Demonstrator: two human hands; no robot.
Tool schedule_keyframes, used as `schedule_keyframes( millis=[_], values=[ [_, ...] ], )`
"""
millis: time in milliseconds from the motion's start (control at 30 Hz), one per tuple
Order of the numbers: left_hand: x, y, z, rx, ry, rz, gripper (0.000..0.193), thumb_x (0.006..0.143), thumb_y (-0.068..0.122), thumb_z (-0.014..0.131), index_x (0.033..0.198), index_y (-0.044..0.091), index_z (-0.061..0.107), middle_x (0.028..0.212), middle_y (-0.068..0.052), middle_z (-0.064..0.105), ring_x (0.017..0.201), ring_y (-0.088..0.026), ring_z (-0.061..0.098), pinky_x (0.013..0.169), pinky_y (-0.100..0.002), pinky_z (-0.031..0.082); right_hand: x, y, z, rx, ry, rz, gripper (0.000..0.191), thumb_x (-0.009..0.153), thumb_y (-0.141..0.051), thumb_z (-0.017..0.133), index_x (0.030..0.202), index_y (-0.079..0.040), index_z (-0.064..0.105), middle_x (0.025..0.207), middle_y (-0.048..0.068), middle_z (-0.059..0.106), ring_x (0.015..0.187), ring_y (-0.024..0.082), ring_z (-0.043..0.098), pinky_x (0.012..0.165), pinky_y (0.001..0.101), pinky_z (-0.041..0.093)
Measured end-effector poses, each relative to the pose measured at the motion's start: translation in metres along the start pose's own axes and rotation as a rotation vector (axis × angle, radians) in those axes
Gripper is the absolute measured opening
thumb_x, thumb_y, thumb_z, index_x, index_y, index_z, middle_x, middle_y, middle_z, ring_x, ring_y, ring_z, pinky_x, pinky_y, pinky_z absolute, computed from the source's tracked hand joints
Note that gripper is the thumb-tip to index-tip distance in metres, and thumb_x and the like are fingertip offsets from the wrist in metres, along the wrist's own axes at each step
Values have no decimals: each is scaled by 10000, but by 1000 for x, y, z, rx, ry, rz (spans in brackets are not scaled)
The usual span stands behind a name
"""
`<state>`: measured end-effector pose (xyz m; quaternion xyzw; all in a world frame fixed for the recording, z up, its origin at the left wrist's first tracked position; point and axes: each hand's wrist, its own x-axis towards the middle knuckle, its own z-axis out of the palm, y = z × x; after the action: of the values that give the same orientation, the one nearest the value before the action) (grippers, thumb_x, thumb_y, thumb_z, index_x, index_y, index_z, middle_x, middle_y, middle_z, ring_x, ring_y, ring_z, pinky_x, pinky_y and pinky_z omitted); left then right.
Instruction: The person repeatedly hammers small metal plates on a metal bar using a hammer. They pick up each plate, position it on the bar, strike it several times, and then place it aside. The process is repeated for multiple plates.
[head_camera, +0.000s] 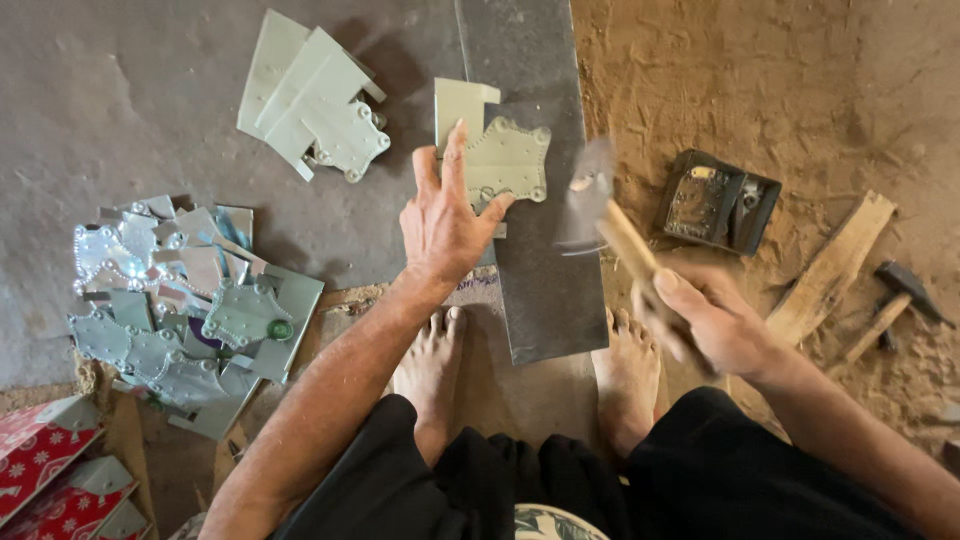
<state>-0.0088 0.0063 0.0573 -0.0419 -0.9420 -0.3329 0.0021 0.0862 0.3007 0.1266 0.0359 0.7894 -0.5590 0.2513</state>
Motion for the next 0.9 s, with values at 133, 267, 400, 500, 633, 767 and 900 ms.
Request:
schedule_keyframes(
  millis=[133, 267, 400, 500, 633, 767, 900],
  values=[
    [2, -3, 2, 7, -1, 9, 1034, 760, 404, 888, 1570, 200, 279, 1302, -158, 467, 906, -379, 682, 698, -473, 585, 0, 0, -7, -460, 276, -340, 237, 1019, -208, 549, 906, -8, 604, 596, 7, 579, 404, 99, 510, 331, 261, 383],
    [0, -1, 0, 8, -15, 26, 1017, 799, 401, 878, 1581, 183, 265, 1288, -161, 461, 861, -371, 685, 668, -467, 579, 7, -4, 5, -368, 450, -824, 250, 1129, -169, 441, 933, -43, 532, 730, 40, 555, 560, 176, 519, 470, 297, 445],
    [9, 4, -16, 55, -111, 22, 1015, 809, 376, 880, 1600, 216, 265, 1334, -159, 455, 923, -389, 676, 737, -501, 571, 25, 3, 20, -612, 159, -271, 305, 1088, -265, 518, 948, 6, 504, 652, 122, 538, 540, 274, 548, 520, 417, 455],
    [30, 2, -31, 374, -107, 336, 1023, 725, 279, 894, 1564, 334, 310, 1471, -147, 397, 1200, -386, 553, 942, -587, 480, 15, 17, 18, -526, 11, 71, 330, 989, -308, 573, 881, 1, 536, 583, 88, 616, 485, 218, 633, 466, 404, 490],
    [50, 0, -25, 534, -80, 687, 981, 679, 186, 893, 1445, 479, 356, 1672, -116, 243, 1508, -410, 239, 1141, -707, 205, -20, 46, 29, -405, -329, 509, 379, 1041, -409, 577, 959, -48, 663, 679, 213, 638, 572, 282, 605, 529, 431, 474],
    [38, -8, 1, -21, 114, 311, 1050, 704, 304, 953, 1549, 204, 338, 1633, -178, 277, 1521, -382, 246, 1240, -603, 236, -21, 79, 29, -453, 31, 94, 190, 969, -186, 587, 1032, -67, 722, 857, 154, 743, 768, 234, 687, 682, 349, 546],
    [15, -31, 13, -762, -32, -391, 917, 758, 250, 896, 1469, 44, 355, 1369, -150, 595, 1250, -258, 612, 1039, -405, 537, -9, 94, 5, 151, 175, 233, 277, 928, 37, 487, 1130, -1, 673, 1001, 139, 722, 890, 218, 724, 804, 358, 620]
  ],
)
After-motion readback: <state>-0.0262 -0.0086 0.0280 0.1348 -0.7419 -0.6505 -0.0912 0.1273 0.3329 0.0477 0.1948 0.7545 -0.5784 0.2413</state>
